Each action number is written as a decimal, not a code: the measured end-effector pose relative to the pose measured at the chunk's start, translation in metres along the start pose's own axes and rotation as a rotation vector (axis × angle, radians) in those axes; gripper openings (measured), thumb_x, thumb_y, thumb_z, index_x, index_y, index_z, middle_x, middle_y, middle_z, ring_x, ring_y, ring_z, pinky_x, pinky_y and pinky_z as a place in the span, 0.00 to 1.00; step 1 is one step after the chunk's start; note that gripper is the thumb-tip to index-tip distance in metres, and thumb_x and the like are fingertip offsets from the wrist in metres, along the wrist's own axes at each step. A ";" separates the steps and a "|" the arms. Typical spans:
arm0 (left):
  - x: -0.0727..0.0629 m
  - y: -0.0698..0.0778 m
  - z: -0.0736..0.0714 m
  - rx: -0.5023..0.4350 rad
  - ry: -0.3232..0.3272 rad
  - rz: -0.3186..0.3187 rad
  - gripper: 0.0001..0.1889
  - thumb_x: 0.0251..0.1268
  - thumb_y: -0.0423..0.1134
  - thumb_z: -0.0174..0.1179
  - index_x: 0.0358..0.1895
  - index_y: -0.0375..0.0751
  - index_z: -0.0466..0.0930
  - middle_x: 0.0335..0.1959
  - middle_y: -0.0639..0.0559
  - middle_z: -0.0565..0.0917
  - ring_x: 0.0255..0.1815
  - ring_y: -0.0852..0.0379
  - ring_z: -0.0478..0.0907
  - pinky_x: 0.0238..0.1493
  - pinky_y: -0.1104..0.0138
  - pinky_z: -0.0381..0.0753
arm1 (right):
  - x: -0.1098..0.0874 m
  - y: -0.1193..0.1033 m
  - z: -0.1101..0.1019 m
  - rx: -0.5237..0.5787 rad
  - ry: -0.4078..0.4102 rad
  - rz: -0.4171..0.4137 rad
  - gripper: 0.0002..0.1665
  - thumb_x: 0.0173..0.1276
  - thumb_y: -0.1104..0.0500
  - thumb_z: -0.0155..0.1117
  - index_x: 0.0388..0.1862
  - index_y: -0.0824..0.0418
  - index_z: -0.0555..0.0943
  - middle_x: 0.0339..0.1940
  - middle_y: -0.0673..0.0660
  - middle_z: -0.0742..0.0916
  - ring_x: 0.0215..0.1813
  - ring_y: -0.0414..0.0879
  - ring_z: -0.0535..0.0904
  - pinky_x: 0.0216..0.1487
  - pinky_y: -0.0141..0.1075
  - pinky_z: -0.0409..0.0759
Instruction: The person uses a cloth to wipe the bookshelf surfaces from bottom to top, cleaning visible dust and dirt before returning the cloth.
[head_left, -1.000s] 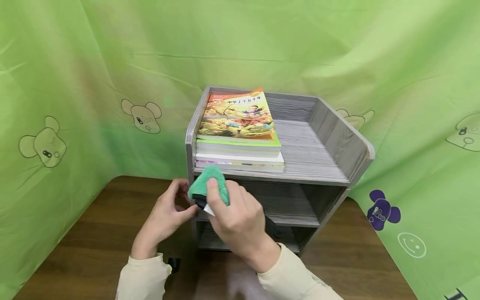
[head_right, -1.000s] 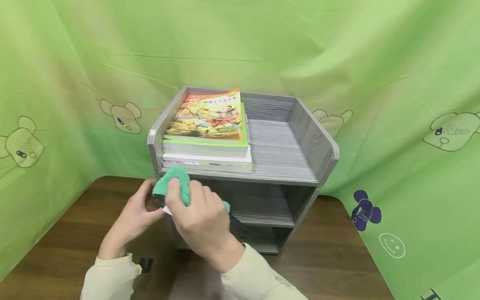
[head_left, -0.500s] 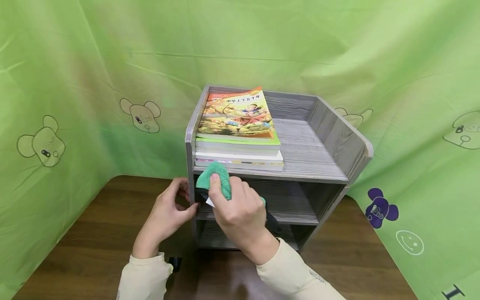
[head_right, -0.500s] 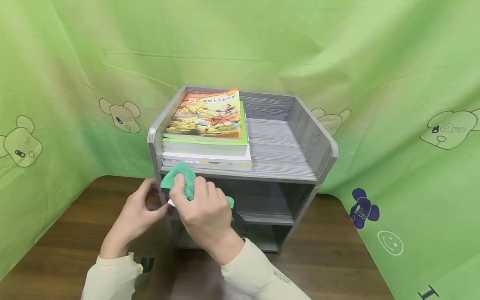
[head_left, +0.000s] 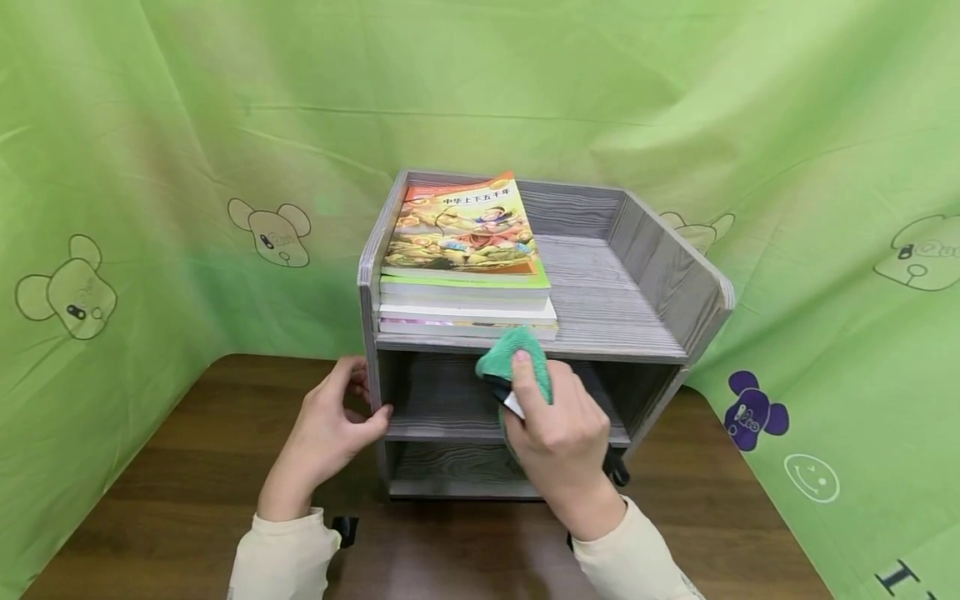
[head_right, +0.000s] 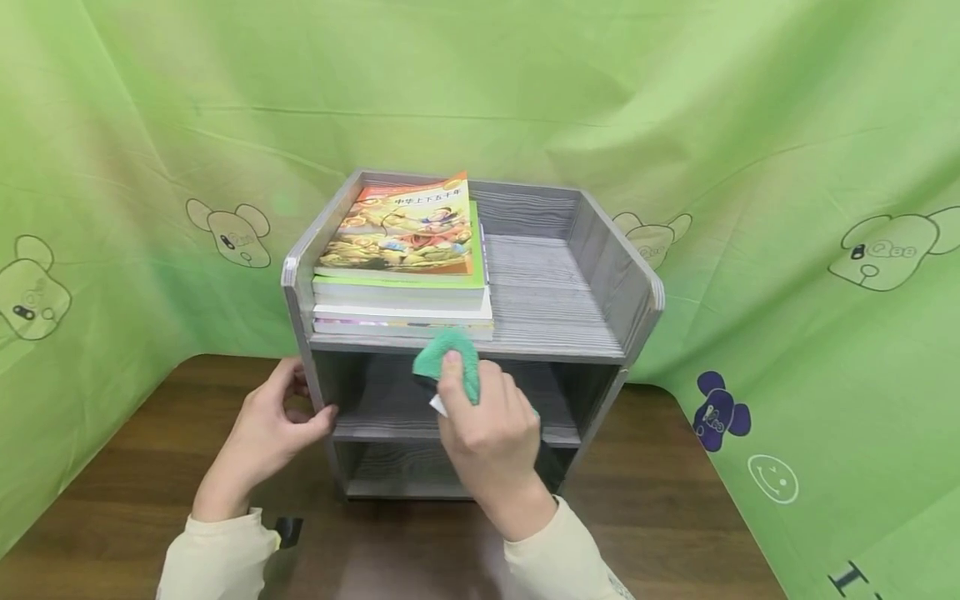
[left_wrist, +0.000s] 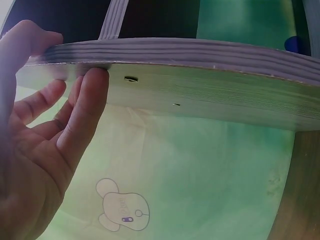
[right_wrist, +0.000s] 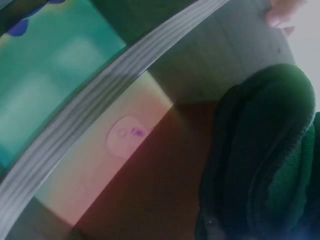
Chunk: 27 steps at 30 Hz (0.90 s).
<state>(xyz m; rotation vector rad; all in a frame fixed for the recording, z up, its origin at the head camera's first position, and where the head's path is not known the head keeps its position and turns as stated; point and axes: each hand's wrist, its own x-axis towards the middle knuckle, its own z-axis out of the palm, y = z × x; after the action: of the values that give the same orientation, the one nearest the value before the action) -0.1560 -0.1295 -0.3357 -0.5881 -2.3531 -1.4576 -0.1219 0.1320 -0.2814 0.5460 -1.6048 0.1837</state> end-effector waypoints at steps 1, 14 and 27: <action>0.000 0.000 0.000 0.000 -0.003 -0.002 0.26 0.53 0.27 0.70 0.55 0.42 0.72 0.35 0.49 0.78 0.34 0.46 0.80 0.30 0.65 0.83 | -0.002 0.003 -0.003 0.000 0.003 0.013 0.16 0.56 0.69 0.56 0.44 0.67 0.83 0.27 0.65 0.79 0.18 0.57 0.72 0.13 0.49 0.72; 0.000 0.003 -0.006 0.038 -0.058 -0.047 0.25 0.55 0.28 0.69 0.56 0.39 0.71 0.38 0.48 0.79 0.36 0.51 0.78 0.31 0.66 0.81 | 0.021 -0.042 0.014 0.143 0.025 -0.145 0.12 0.64 0.64 0.59 0.45 0.65 0.82 0.26 0.60 0.79 0.18 0.49 0.72 0.14 0.37 0.73; 0.000 0.002 -0.002 0.036 -0.008 0.008 0.28 0.53 0.26 0.69 0.58 0.41 0.72 0.36 0.49 0.79 0.37 0.50 0.79 0.29 0.66 0.82 | 0.024 -0.045 0.030 0.037 -0.042 -0.083 0.11 0.65 0.65 0.59 0.45 0.62 0.82 0.23 0.58 0.74 0.15 0.48 0.66 0.11 0.37 0.67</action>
<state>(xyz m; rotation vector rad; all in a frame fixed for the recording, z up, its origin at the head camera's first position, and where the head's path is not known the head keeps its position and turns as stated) -0.1551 -0.1302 -0.3329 -0.5944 -2.3745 -1.4093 -0.1293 0.0740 -0.2705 0.6477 -1.6193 0.1407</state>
